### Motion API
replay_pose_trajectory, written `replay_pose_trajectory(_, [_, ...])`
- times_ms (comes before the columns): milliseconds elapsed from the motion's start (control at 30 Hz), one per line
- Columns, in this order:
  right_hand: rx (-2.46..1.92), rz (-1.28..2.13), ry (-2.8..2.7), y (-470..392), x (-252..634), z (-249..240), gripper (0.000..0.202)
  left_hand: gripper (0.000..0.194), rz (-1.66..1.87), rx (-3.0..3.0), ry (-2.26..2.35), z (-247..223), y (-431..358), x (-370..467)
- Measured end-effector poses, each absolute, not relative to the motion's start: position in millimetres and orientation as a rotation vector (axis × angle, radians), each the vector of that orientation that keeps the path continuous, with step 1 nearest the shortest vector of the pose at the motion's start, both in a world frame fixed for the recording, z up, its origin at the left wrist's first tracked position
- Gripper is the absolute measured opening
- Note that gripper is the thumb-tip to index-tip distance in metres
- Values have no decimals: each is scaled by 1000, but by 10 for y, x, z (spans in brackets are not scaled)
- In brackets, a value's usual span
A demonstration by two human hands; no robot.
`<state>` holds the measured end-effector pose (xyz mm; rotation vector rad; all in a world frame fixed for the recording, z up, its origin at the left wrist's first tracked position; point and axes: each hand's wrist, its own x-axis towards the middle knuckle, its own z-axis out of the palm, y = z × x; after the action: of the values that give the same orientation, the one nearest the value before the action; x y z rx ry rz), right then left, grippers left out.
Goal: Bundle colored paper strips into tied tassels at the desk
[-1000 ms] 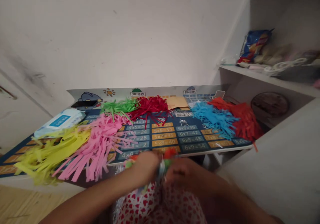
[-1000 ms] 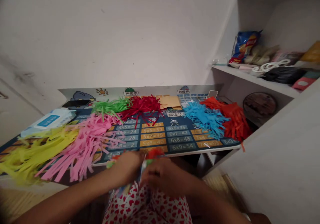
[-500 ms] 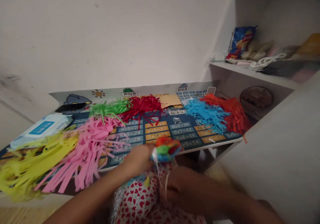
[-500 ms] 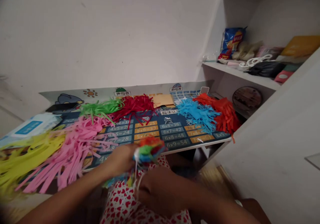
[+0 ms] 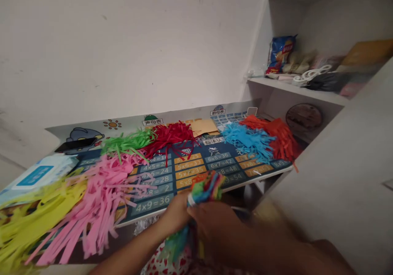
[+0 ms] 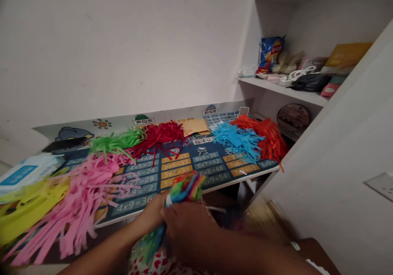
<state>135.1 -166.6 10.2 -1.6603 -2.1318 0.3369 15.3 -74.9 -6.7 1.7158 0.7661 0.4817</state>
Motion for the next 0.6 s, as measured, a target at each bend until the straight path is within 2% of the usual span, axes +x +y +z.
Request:
replay_pose_trajectory(167, [-1592, 23, -1763, -1915, 1389, -361, 45, 37, 475, 980, 762, -164, -790, 94])
replay_pose_trajectory(267, [-1641, -44, -1633, -1797, 1477, -482, 72, 41, 439, 741, 761, -151, -890, 219])
replay_pose_trajectory(433, [-1609, -284, -1520, -1581, 2071, -249, 60, 50, 479, 808, 470, -127, -880, 531])
replay_pose_trajectory(533, [-1812, -487, -1482, -1432, 2676, -70, 58, 55, 492, 937, 499, -409, -857, 602])
replay_pose_trajectory(600, [-1981, -444, -1528, -1270, 2987, -76, 58, 50, 380, 998, 565, -669, -871, 597])
